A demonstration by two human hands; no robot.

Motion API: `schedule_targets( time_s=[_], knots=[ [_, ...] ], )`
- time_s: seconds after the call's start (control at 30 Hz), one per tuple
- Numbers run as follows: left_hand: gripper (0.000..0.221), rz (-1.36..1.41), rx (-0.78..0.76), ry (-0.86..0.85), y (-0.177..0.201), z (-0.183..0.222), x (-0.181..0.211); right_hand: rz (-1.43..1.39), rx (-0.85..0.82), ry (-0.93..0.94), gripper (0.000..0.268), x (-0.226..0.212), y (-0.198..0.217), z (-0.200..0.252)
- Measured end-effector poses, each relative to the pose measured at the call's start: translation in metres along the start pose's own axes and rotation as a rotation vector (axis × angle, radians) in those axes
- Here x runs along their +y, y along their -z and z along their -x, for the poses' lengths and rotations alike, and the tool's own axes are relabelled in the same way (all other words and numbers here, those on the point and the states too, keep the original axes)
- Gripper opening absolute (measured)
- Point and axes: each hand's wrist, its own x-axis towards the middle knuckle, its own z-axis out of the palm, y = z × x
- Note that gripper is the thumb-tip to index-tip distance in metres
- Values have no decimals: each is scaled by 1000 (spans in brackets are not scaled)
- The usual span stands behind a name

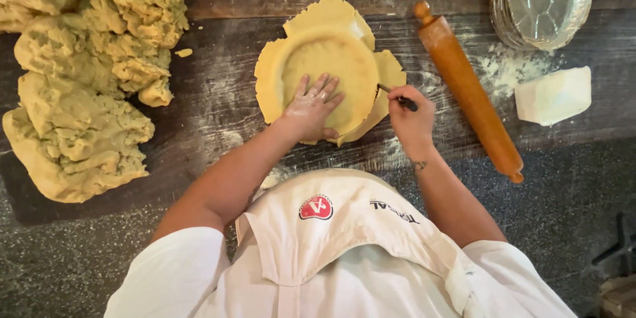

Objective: Rolling out dough, fitting it into a pie tin, and trimming the edges with a knife

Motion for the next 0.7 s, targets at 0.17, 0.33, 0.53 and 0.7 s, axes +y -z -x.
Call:
schedule_targets(
  time_s=[0.17, 0.33, 0.53, 0.7],
  knots=[
    [73, 129, 71, 143, 10, -13, 13, -2, -82, -54, 24, -23, 5, -7],
    [82, 244, 257, 439, 22, -32, 23, 51, -138, -54, 25, -4, 9, -16],
    [90, 177, 254, 454, 8, -41, 23, 42, -138, 18, 25, -3, 11, -24],
    [91, 156, 232, 447, 9, -42, 25, -42, -162, 84, 23, 3, 7, -35]
  ],
)
